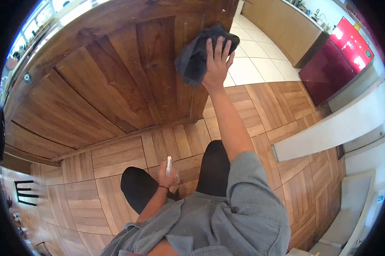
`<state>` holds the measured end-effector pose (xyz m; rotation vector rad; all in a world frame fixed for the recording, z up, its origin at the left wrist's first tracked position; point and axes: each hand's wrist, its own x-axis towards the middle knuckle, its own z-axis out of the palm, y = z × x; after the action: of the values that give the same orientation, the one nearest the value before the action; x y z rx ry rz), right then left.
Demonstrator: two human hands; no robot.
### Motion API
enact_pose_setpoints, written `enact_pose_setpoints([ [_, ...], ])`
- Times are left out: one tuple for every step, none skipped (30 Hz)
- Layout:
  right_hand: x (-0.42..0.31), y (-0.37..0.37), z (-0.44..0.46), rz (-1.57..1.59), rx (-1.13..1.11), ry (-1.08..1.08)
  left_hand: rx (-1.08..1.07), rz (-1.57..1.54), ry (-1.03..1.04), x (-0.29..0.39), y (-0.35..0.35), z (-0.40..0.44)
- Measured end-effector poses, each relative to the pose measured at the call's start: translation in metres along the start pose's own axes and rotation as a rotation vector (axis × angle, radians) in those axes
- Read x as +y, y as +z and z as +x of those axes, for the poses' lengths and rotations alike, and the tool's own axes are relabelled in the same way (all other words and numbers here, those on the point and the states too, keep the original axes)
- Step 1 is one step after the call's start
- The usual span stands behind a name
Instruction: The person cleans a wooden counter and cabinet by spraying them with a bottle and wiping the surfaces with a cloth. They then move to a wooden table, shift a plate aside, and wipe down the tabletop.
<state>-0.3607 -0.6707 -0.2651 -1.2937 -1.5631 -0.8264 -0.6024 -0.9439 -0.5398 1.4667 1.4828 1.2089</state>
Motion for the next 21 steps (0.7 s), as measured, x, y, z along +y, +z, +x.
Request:
enact_pose_setpoints([
  [-0.001,0.002,-0.001,0.091,0.042,0.058,-0.001,-0.021,-0.024,-0.002,0.004,-0.002],
  [-0.002,0.006,0.000,0.188,0.086,0.112,-0.007,-0.041,-0.044,-0.003,0.008,-0.003],
  [-0.007,0.008,0.004,0.185,0.080,0.120,-0.008,-0.060,-0.065,-0.004,0.009,-0.004],
  [-0.013,0.008,0.004,0.166,0.065,0.107,-0.004,-0.078,-0.087,-0.005,0.010,-0.005],
  [-0.021,0.008,0.005,0.151,0.050,0.091,0.000,-0.061,-0.082,-0.005,0.010,-0.006],
  [-0.032,0.009,0.007,0.140,0.036,0.071,0.009,-0.045,-0.079,0.000,0.010,-0.006],
  [-0.044,0.017,0.008,0.068,-0.027,0.019,0.027,-0.030,-0.074,0.005,0.010,-0.006],
  [-0.059,0.025,0.008,-0.001,-0.090,-0.037,0.045,-0.016,-0.070,0.010,0.011,-0.006],
  [-0.079,0.034,0.007,-0.066,-0.151,-0.097,0.073,-0.001,-0.065,0.016,0.010,-0.005],
  [-0.106,0.033,0.010,0.200,-0.086,-0.071,0.098,-0.017,-0.075,0.015,0.010,-0.007],
  [-0.131,0.033,0.013,0.212,-0.061,-0.074,0.124,-0.033,-0.084,0.015,0.010,-0.008],
  [-0.156,0.034,0.015,0.227,-0.034,-0.080,0.149,-0.084,-0.105,0.008,0.011,-0.010],
  [-0.178,0.036,0.015,0.217,-0.084,-0.147,0.184,-0.089,-0.098,0.006,0.012,-0.011],
  [-0.199,0.037,0.012,0.206,-0.134,-0.217,0.219,-0.093,-0.090,0.003,0.014,-0.011],
  [-0.221,0.040,0.011,0.196,-0.183,-0.290,0.260,-0.047,-0.062,0.003,0.014,-0.012],
  [-0.245,0.043,0.011,0.237,-0.226,-0.350,0.300,0.001,-0.037,0.011,0.011,-0.011],
  [-0.270,0.044,0.012,0.277,-0.269,-0.409,0.272,0.013,-0.105,0.020,0.007,-0.014],
  [-0.293,0.047,0.011,0.316,-0.312,-0.470,0.302,0.013,-0.092,0.028,0.004,-0.014],
  [-0.315,0.056,0.010,0.329,-0.261,-0.514,0.331,0.015,-0.082,0.033,0.002,-0.014],
  [-0.331,0.061,0.009,0.415,-0.263,-0.492,0.355,0.019,-0.070,0.035,0.002,-0.015],
  [-0.343,0.061,0.010,0.496,-0.271,-0.463,0.392,-0.047,-0.067,0.029,0.005,-0.016],
])
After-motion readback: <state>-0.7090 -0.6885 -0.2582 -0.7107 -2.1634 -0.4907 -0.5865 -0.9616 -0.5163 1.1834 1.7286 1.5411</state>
